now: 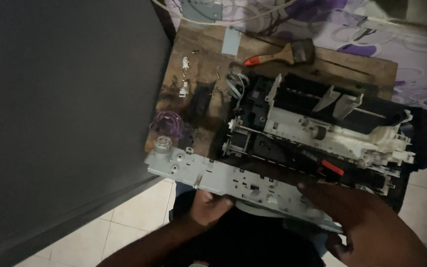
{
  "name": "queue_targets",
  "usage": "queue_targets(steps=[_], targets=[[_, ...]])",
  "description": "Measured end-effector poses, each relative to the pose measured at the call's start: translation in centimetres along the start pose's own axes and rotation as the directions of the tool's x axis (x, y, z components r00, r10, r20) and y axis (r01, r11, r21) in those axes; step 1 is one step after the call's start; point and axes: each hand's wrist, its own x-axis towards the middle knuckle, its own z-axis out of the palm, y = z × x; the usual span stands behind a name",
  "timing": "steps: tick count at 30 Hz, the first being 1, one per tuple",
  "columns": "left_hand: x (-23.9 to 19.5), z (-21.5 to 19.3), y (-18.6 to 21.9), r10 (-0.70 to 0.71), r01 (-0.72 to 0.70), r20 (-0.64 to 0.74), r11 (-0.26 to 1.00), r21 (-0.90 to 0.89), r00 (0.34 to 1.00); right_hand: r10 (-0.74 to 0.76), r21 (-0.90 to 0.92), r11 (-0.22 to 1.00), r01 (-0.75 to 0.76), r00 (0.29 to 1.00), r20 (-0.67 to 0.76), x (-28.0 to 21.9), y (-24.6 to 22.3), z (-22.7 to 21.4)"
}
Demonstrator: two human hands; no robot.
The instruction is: The person disassembles a white plastic electronic housing using a screwdriver, then removes a metal bracket and a black plastic component. They use a brush to clean the black component and then use pliers to remove a small part from it.
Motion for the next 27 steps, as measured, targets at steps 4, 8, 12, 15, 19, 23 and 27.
queue_targets(steps=[4,8,12,15,19,23,27], targets=[[-0.7,-0.5,-1.2,-0.142,0.136,-0.089,0.988,-0.066,0.986,-0.176,0.028,0.983,0.182,0.974,-0.140,1.4,1.9,0.6],[0.0,-0.4,-1.5,-0.173,0.169,-0.159,0.985,-0.034,0.972,0.023,0.118,0.993,-0.030,0.998,0.059,2.4,0.2,-1.8],[0.5,0.0,-0.9,-0.250,0.246,-0.214,0.968,-0.048,0.944,-0.110,0.142,0.983,0.120,0.991,-0.074,2.4,1.3,-0.7],[0.3,-0.3,-0.7,-0.481,0.494,-0.266,0.869,-0.021,0.835,-0.226,0.097,0.965,0.242,0.962,-0.152,2.6,0.5,-1.3],[1.4,0.0,1.3,-0.410,0.407,-0.157,0.912,-0.051,0.899,-0.104,0.133,0.986,0.105,0.995,-0.013,2.8,-0.7,-2.5],[1.7,0.3,2.1,-0.403,0.372,-0.160,0.908,-0.192,0.901,-0.079,0.051,0.995,0.082,0.996,-0.052,2.6,-0.7,-2.6],[0.9,0.1,0.3,-0.527,0.436,-0.215,0.826,-0.357,0.822,-0.231,0.019,0.971,0.239,0.952,-0.202,2.4,-1.3,-3.0]])
